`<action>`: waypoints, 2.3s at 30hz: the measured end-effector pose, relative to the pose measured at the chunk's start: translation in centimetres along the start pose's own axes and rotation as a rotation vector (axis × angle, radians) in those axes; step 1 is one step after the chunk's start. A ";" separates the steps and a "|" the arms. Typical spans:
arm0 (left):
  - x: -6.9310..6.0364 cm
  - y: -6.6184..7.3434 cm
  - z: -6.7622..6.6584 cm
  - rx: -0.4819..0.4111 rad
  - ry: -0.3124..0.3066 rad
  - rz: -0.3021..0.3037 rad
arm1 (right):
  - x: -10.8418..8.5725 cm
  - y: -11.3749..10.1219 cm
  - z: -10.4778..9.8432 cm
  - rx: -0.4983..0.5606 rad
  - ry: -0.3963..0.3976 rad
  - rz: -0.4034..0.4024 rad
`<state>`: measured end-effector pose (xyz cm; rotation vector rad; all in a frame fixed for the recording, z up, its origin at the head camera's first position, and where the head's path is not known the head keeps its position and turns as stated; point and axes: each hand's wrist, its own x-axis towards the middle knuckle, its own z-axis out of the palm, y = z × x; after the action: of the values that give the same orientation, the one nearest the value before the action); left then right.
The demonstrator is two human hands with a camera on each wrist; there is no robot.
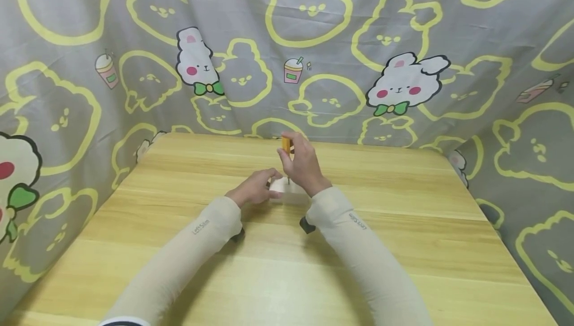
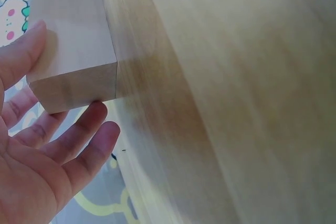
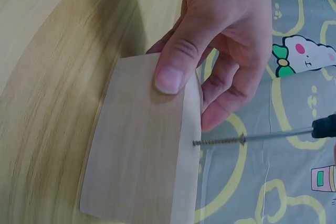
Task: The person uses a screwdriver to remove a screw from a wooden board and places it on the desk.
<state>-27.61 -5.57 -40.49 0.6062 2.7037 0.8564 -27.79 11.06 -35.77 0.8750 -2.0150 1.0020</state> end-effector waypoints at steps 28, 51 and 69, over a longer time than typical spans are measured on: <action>0.1 -0.1 0.0 -0.007 -0.004 -0.001 | 0.4 0.3 -0.5 0.064 -0.054 0.006; 0.1 -0.2 0.2 -0.001 0.008 0.003 | -0.1 0.3 -0.5 0.061 0.009 0.036; 0.2 -0.1 0.1 0.006 0.007 0.002 | -0.2 0.5 -0.4 0.162 -0.013 0.074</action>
<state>-27.78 -5.51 -40.60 0.6082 2.7136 0.8528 -27.95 11.70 -35.94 0.8990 -2.0102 1.2178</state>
